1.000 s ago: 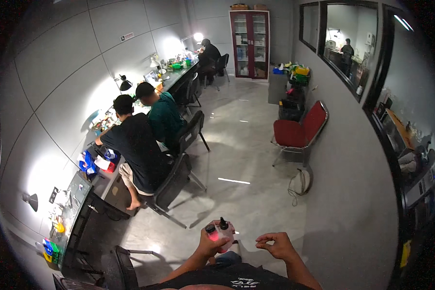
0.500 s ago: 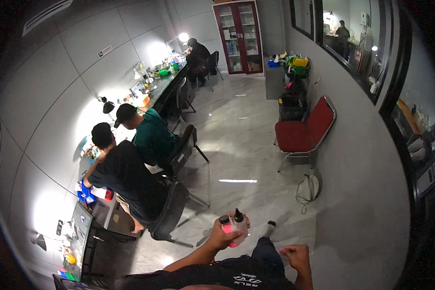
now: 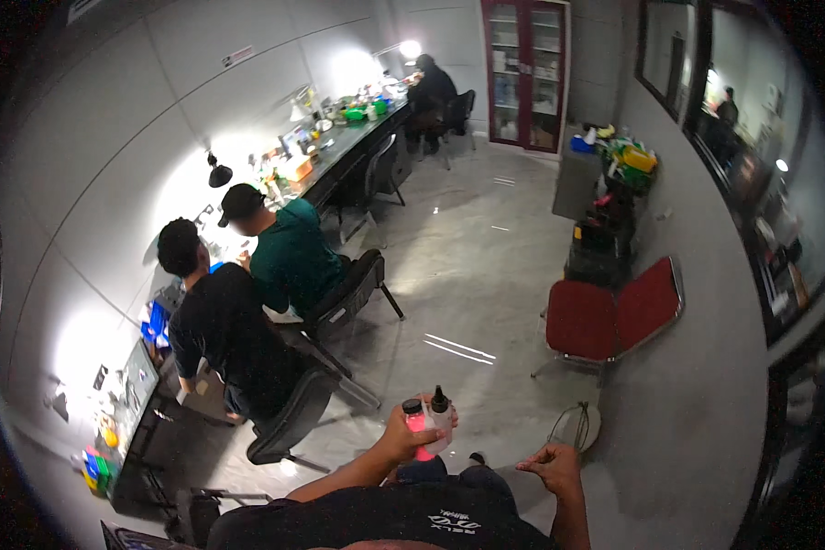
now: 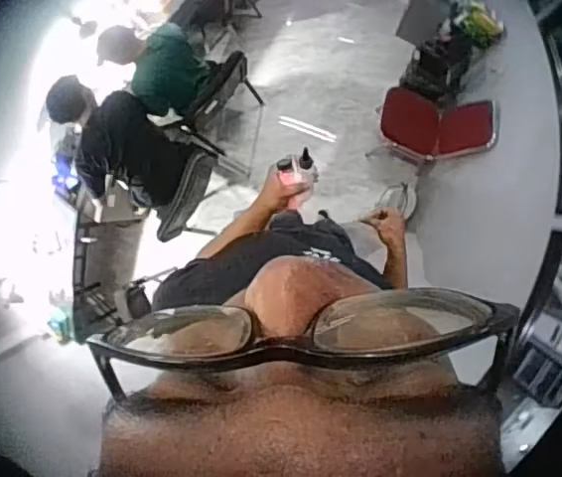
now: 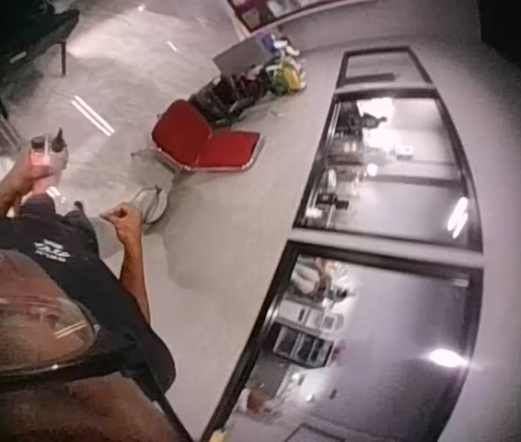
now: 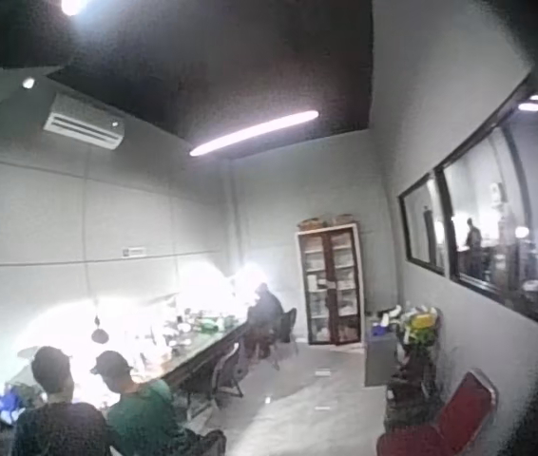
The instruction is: The person examines a dental mold in a blue container and looks at a work order form, then handles a yellow bowl and a small tray on a workbench.
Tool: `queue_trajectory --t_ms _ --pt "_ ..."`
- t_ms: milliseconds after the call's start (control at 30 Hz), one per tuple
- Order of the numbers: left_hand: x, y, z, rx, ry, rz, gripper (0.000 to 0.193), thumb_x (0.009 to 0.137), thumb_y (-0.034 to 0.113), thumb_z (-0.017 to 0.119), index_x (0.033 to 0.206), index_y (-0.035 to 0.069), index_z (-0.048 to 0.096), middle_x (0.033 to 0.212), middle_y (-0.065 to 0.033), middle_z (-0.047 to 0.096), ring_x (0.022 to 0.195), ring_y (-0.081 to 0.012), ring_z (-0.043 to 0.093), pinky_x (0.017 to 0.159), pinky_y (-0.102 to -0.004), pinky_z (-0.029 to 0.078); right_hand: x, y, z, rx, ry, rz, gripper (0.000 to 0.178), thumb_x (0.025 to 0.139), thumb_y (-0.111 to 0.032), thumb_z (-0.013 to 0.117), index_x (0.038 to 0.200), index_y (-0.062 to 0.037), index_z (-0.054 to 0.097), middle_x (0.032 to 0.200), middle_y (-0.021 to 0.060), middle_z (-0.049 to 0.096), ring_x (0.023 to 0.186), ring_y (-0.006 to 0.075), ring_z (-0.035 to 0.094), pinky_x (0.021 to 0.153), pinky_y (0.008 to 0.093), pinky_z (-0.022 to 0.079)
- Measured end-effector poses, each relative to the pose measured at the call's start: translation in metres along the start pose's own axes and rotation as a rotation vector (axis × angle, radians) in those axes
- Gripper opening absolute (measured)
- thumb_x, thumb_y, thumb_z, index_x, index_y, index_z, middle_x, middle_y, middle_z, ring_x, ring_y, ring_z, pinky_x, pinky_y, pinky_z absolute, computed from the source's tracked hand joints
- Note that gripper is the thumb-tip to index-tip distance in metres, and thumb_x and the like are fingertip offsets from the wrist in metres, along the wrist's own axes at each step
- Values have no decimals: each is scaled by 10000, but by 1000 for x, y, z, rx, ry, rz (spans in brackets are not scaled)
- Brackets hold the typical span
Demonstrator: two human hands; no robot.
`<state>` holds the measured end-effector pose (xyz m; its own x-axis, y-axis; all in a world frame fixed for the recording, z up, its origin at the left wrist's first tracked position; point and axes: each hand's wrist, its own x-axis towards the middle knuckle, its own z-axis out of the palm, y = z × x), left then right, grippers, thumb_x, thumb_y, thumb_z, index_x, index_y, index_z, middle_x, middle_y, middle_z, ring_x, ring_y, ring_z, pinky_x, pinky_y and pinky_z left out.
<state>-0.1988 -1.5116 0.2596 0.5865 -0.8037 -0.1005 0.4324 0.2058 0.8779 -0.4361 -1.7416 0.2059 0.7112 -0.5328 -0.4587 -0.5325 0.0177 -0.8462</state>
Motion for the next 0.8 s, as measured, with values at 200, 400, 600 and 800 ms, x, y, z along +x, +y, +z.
queue_trajectory --t_ms 200,400,600,800 --pt "13 25 -18 -25 381 36 475 747 -31 769 1183 2 582 1056 -119 695 985 -216 684 884 -354 550 96 -85 -20 -7 -120 -181 142 801 -61 820 892 23 750 753 71 734 701 105 663 661 256 526" --pt "56 51 -58 -67 611 152 456 743 -94 739 1163 -10 581 1026 -138 701 939 -228 697 884 -393 560 181 -179 20 -190 -449 -413 102 836 -51 788 900 15 746 876 96 750 810 126 682 724 295 558" --pt "178 75 -99 -201 543 265 439 742 -64 742 1143 -23 568 1053 -173 678 971 -264 689 842 -405 582 264 -253 34 -114 -517 -425 113 829 -87 808 866 -1 744 862 79 743 788 130 678 730 293 542" --pt "325 123 -125 83 256 284 448 760 -45 753 1169 8 579 1066 -105 698 1004 -179 668 907 -344 534 342 -280 9 169 -248 -422 147 889 -119 745 962 7 760 881 95 748 774 128 669 692 271 515"
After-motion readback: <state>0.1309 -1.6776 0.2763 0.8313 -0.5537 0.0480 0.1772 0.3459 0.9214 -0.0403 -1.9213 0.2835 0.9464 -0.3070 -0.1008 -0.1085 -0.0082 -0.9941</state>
